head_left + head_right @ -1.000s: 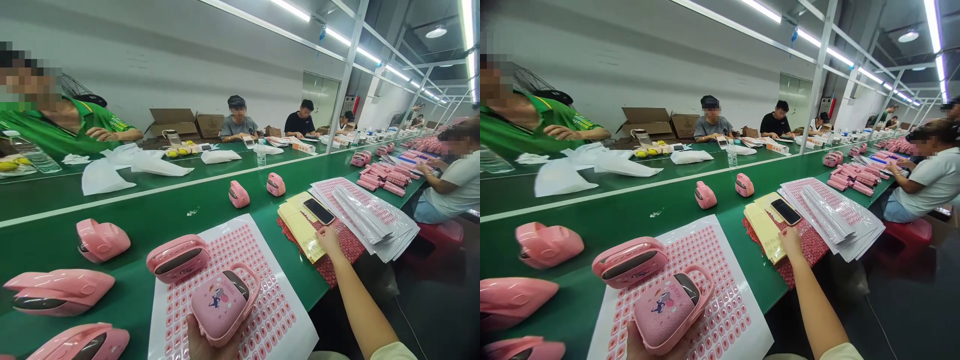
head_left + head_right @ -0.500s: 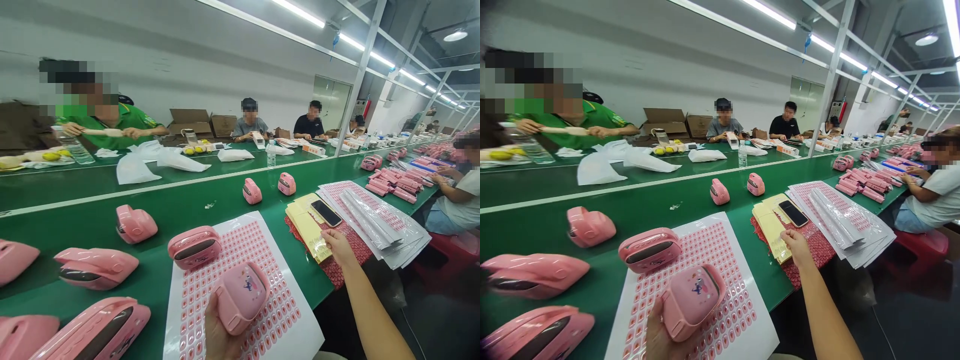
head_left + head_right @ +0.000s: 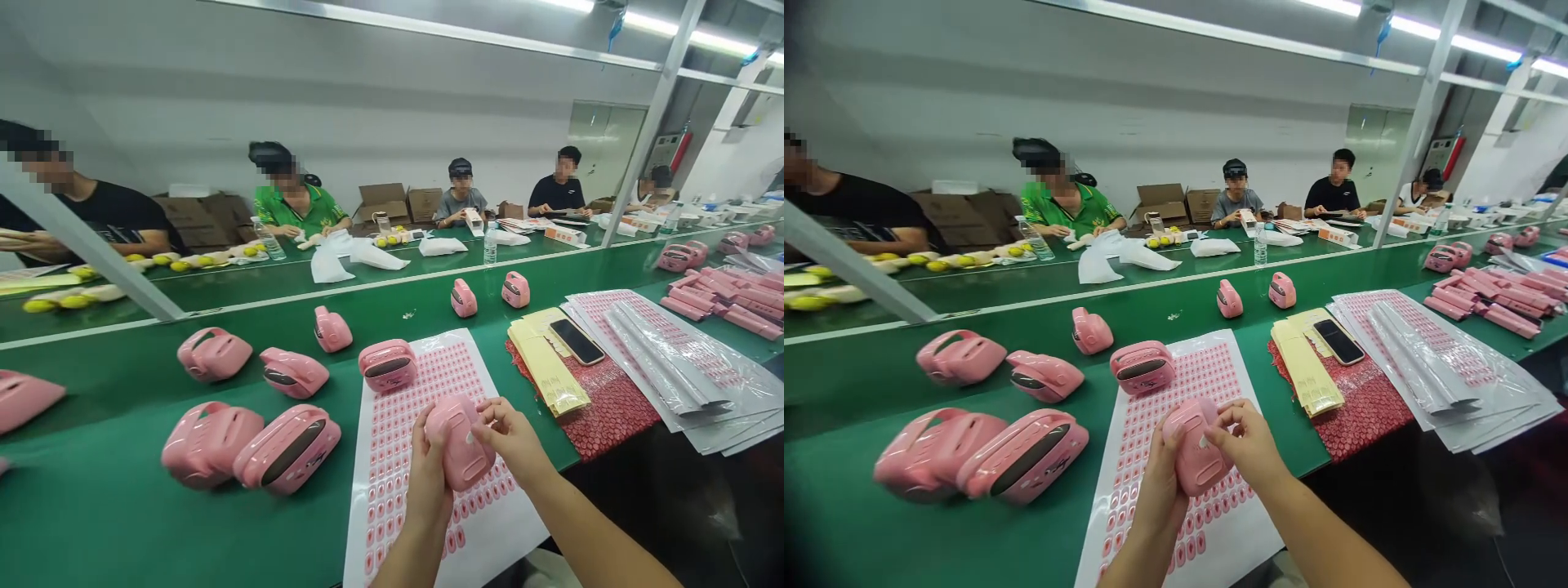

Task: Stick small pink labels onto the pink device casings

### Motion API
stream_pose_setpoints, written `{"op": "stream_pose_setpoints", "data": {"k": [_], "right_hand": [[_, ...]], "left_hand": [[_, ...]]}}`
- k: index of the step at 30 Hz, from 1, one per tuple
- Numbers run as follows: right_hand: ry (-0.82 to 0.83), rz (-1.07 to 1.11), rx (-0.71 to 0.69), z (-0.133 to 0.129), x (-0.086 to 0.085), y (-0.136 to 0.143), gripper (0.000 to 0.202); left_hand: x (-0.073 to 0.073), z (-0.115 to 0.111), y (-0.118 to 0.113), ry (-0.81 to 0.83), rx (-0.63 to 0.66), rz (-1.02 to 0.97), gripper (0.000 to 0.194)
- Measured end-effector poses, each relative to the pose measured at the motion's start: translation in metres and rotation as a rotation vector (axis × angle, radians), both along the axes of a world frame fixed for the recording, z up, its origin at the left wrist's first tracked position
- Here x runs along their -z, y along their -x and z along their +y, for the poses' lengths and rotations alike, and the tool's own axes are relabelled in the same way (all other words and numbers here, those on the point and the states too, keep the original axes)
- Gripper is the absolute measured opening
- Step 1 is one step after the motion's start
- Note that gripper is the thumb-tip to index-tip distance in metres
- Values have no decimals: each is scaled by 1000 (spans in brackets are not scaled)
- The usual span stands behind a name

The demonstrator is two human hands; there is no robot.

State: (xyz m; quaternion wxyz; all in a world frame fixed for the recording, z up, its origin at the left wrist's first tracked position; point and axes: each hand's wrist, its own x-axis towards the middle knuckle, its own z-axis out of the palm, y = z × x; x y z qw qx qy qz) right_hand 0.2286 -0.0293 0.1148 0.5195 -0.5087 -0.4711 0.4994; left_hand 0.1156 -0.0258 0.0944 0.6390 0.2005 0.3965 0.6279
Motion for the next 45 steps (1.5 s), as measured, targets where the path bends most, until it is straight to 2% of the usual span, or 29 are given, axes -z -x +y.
{"op": "stream_pose_setpoints", "data": {"k": [7, 16, 21, 25, 30, 33, 35, 38, 40, 42, 45], "right_hand": [[-28, -62, 60, -1, 6, 3, 28], [-72, -136, 107, 2, 8, 6, 22], [-175, -243, 188, 2, 11, 11, 14], [-342, -328, 249, 1, 16, 15, 13], [-395, -244, 268, -3, 20, 12, 18], [-396, -198, 370, 0, 21, -11, 19], [-343, -215, 515, 6, 23, -40, 20], [-150, -358, 739, 20, 28, -96, 25], [-73, -430, 760, 30, 33, -128, 24], [-32, -486, 732, 37, 39, -147, 21], [9, -570, 706, 45, 50, -153, 18]], "left_hand": [[-3, -6, -4, -21, -39, -24, 55], [-4, 0, -3, -8, -42, -22, 54], [-5, 3, -1, -12, -20, -8, 52], [2, 7, -2, 4, -31, -7, 53], [9, 12, -4, 37, -61, -8, 41], [15, 13, 2, 127, 73, -155, 36], [26, 12, 10, 144, 211, -305, 41], [52, 11, 22, -6, 326, -463, 50], [69, 9, 28, -58, 359, -505, 56], [80, 6, 32, -70, 362, -504, 64], [82, 4, 38, -67, 370, -489, 67]]}}
